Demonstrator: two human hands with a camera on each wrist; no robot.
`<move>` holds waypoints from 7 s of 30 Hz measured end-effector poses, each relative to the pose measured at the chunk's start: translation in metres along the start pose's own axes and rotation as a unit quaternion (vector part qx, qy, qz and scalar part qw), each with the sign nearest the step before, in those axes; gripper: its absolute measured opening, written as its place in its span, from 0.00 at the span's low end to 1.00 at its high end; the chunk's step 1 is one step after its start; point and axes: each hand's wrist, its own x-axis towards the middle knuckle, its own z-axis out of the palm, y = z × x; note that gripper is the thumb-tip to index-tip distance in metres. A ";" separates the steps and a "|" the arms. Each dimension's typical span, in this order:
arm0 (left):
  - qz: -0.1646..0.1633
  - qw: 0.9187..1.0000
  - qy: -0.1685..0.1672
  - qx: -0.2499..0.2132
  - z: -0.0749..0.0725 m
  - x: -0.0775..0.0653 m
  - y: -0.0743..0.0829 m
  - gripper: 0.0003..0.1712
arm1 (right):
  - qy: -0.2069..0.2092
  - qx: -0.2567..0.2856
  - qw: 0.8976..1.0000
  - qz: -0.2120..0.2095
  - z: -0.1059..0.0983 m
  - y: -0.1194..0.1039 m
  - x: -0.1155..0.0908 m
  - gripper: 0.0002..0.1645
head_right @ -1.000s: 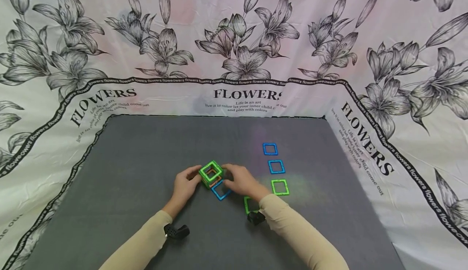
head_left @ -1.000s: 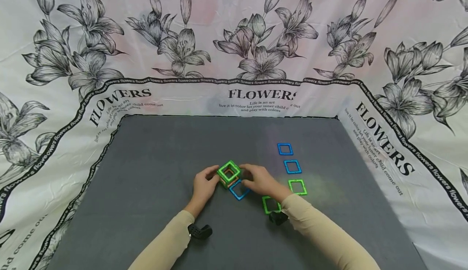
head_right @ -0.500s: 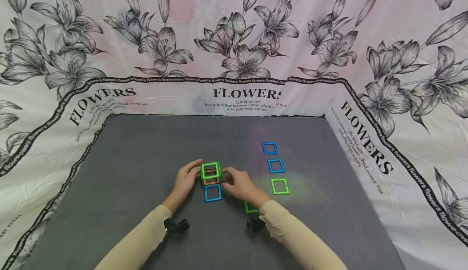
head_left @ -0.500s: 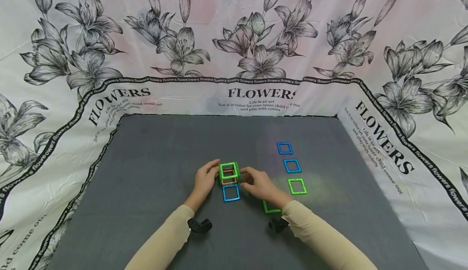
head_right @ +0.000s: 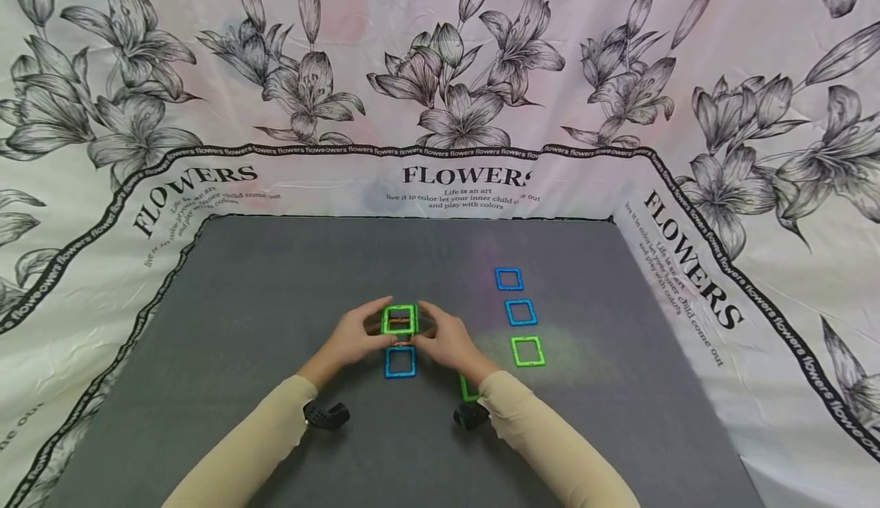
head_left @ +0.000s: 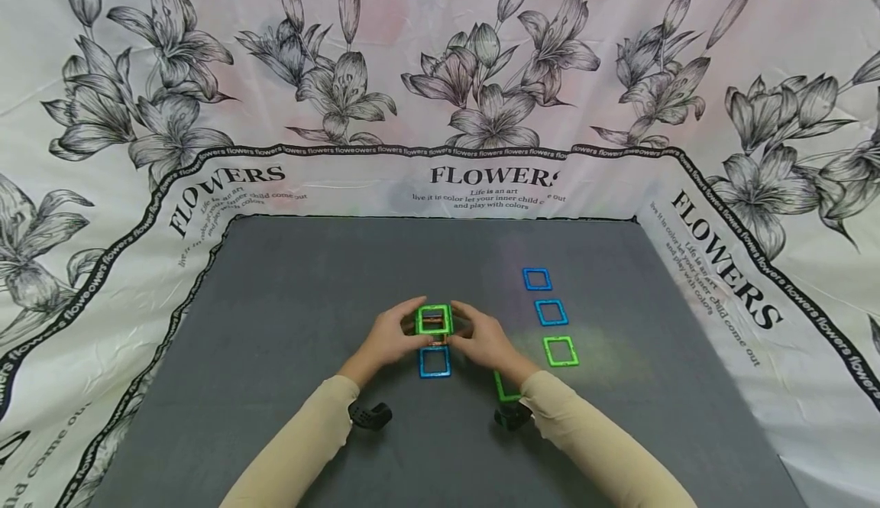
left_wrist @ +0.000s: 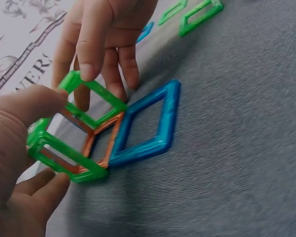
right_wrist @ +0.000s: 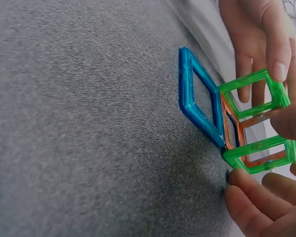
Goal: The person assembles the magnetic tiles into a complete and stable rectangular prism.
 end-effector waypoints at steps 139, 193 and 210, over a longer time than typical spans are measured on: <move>0.019 0.985 0.135 0.106 0.030 -0.021 0.002 0.32 | -0.004 -0.062 0.995 -0.072 0.009 -0.004 -0.003 0.40; 0.025 0.979 0.170 0.110 0.039 -0.026 0.003 0.31 | 0.036 -0.005 0.999 0.009 0.015 -0.003 -0.005 0.32; 0.038 0.973 0.188 0.127 0.042 -0.025 0.001 0.29 | 0.042 -0.008 0.999 0.008 0.013 -0.004 -0.007 0.32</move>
